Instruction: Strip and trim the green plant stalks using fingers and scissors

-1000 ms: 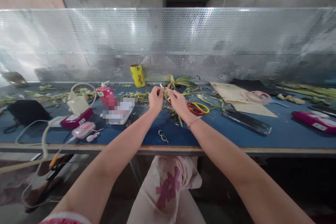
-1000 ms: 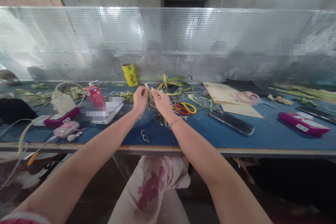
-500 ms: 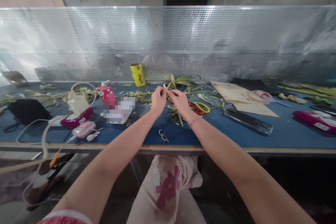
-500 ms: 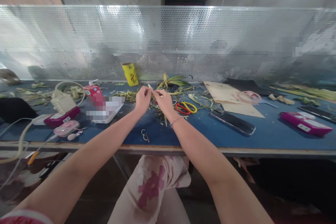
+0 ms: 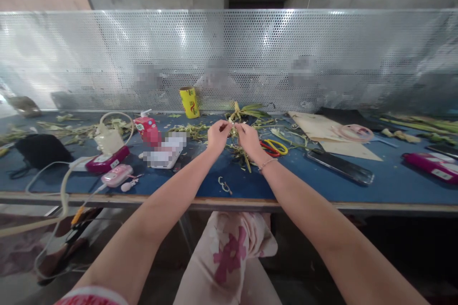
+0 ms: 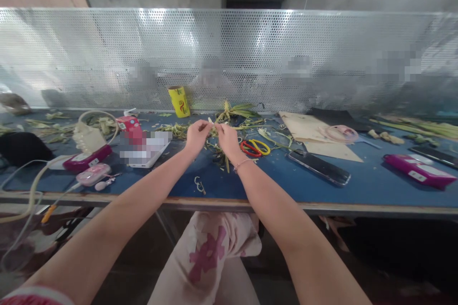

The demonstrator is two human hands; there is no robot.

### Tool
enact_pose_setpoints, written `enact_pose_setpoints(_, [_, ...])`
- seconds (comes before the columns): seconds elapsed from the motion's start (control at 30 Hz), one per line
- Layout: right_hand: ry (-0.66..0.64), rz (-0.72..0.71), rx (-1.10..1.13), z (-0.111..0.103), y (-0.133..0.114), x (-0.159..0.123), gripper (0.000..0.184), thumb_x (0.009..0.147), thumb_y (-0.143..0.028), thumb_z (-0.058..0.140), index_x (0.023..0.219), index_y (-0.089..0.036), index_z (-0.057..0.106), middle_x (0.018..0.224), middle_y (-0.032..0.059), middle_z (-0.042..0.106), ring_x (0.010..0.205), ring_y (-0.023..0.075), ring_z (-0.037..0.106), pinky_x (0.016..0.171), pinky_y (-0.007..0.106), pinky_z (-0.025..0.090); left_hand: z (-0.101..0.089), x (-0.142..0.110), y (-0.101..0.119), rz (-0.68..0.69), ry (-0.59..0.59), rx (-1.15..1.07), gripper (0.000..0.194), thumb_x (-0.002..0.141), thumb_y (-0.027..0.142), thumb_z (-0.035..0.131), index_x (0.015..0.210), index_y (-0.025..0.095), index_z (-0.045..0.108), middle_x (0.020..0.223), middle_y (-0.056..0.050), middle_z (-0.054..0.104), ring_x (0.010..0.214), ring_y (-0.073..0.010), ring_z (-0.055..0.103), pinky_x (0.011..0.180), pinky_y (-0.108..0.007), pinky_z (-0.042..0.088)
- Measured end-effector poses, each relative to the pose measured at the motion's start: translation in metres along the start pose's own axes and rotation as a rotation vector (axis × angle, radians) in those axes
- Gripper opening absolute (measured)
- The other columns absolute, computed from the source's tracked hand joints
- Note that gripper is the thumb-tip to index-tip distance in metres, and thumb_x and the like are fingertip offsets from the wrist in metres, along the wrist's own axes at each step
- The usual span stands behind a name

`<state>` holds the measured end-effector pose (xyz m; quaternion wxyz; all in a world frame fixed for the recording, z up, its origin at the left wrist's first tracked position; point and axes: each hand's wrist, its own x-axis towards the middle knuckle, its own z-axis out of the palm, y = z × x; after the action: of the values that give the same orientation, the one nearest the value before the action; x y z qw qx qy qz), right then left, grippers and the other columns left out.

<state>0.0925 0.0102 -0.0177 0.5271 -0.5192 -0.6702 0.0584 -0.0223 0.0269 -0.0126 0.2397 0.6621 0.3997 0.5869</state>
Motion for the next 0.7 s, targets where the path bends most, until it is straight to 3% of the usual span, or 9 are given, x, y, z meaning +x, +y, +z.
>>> enact_pose_setpoints(0.2, [-0.001, -0.069, -0.053, -0.002, 0.005, 0.002, 0.032, 0.086, -0.032, 0.035, 0.066, -0.017, 0.055, 0.061, 0.0048, 0.057, 0.062, 0.0156, 0.050, 0.063, 0.027, 0.035, 0.001, 0.000, 0.000, -0.011, -0.054, -0.057, 0.017, 0.073, 0.033, 0.056, 0.066, 0.017, 0.053, 0.053, 0.004, 0.049, 0.047, -0.0077, 0.046, 0.054, -0.023, 0.038])
enact_pose_setpoints(0.37, [0.022, -0.029, 0.097, -0.003, 0.004, 0.004, 0.033, 0.083, -0.039, 0.040, 0.076, -0.015, 0.061, 0.070, 0.0052, 0.061, 0.068, 0.0160, 0.053, 0.066, 0.026, 0.037, 0.001, 0.000, 0.001, -0.032, -0.082, -0.157, 0.019, 0.073, 0.032, 0.056, 0.065, 0.017, 0.048, 0.050, 0.005, 0.045, 0.044, -0.0063, 0.042, 0.048, -0.020, 0.035])
enact_pose_setpoints(0.53, [-0.060, -0.009, 0.275, -0.005, 0.004, 0.004, 0.034, 0.078, -0.046, 0.046, 0.078, -0.016, 0.062, 0.064, 0.0022, 0.058, 0.065, 0.0155, 0.052, 0.061, 0.025, 0.039, 0.003, 0.001, 0.000, -0.143, -0.121, -0.324, 0.018, 0.072, 0.029, 0.058, 0.065, 0.017, 0.047, 0.046, 0.007, 0.040, 0.041, -0.0046, 0.038, 0.045, -0.019, 0.031])
enact_pose_setpoints(0.7, [-0.056, 0.007, 0.342, -0.004, 0.006, 0.004, 0.032, 0.074, -0.048, 0.051, 0.074, -0.017, 0.060, 0.062, 0.0008, 0.056, 0.063, 0.0141, 0.051, 0.058, 0.025, 0.040, 0.004, -0.001, 0.009, -0.297, -0.116, -0.488, 0.019, 0.072, 0.025, 0.059, 0.063, 0.017, 0.045, 0.046, 0.008, 0.038, 0.040, -0.0034, 0.035, 0.045, -0.018, 0.029])
